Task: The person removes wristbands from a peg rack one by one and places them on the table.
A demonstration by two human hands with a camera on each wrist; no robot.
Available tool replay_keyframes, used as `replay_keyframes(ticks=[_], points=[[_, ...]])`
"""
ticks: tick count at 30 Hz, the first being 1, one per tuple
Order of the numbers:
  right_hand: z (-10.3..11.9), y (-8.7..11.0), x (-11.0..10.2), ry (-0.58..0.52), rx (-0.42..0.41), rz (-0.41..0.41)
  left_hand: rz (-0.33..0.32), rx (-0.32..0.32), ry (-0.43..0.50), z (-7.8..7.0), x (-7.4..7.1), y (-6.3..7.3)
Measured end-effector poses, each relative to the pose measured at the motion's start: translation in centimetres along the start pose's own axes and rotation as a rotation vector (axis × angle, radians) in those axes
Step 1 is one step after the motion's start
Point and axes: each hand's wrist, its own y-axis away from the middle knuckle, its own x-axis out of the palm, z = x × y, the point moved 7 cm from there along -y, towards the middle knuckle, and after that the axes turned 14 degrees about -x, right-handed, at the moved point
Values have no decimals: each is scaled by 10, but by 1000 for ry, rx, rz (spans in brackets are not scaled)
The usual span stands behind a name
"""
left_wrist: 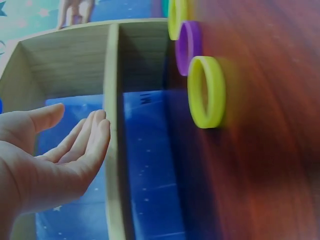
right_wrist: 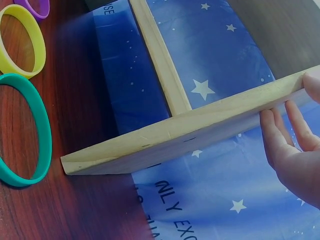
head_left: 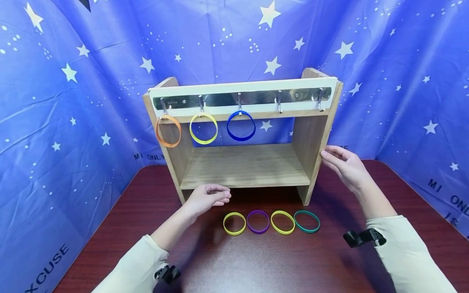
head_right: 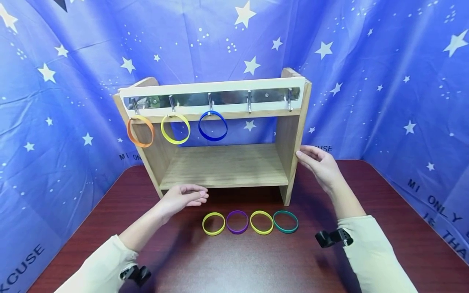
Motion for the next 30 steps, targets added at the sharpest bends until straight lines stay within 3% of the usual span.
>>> replay_keyframes(ticks=[10, 20, 25, 30], points=[[1, 0, 2, 16, -9, 18, 21, 86, -14, -33, 0, 4], [0, -1, 1, 14, -4, 14, 10, 222, 74, -62, -1, 6], [0, -1, 1, 16, -1, 15, -20, 256, 82, -73, 1, 7], [0, 0, 1, 16, 0, 18, -82, 307, 165, -83, 1, 8]])
